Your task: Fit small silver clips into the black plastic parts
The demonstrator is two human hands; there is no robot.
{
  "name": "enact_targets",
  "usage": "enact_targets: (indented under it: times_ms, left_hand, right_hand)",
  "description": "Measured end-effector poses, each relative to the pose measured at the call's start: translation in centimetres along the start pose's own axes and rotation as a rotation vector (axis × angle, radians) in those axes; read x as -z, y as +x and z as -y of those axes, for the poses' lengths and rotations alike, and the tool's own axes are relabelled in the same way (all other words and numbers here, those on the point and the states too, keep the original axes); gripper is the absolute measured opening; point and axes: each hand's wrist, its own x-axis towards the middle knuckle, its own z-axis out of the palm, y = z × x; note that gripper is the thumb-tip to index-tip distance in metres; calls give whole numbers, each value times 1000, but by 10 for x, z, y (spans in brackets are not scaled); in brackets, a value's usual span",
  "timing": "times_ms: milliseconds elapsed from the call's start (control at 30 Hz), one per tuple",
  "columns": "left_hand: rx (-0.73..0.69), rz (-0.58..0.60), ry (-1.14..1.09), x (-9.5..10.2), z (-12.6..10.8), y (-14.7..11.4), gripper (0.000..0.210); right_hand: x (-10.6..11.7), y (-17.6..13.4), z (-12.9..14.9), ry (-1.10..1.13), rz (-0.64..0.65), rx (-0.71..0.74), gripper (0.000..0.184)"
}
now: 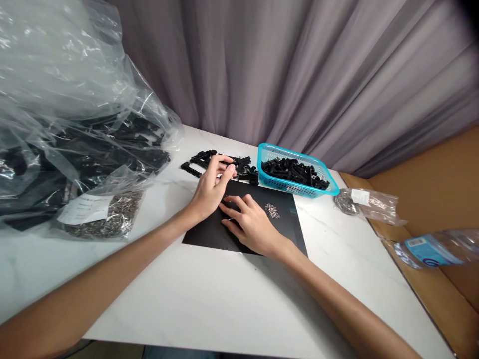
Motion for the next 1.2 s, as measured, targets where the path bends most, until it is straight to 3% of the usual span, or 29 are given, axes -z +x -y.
enact_targets:
  times_ms: [133, 200, 400, 667, 867, 1200]
  left_hand:
    - [9, 31, 16, -1, -2, 1, 27]
    - [11, 80, -22, -2, -2, 2, 26]
    - [137, 193, -344, -3, -3, 0, 24]
    - [235, 145, -492, -6, -5, 0, 16]
    - [188, 78, -450, -5, -1, 2, 18]
    - [116, 73, -286, -5, -1, 1, 19]
  right_hand:
    - [-5, 4, 5, 31, -34, -43, 18]
    - [-4, 7, 6, 16, -34, -49, 19]
    - [9, -2, 0, 86, -86, -110, 14]
    - [14, -29, -1, 149, -125, -104, 26]
    - [18, -39, 1, 136, -104, -91, 25]
    - [21, -46, 5, 42, -15, 20, 28]
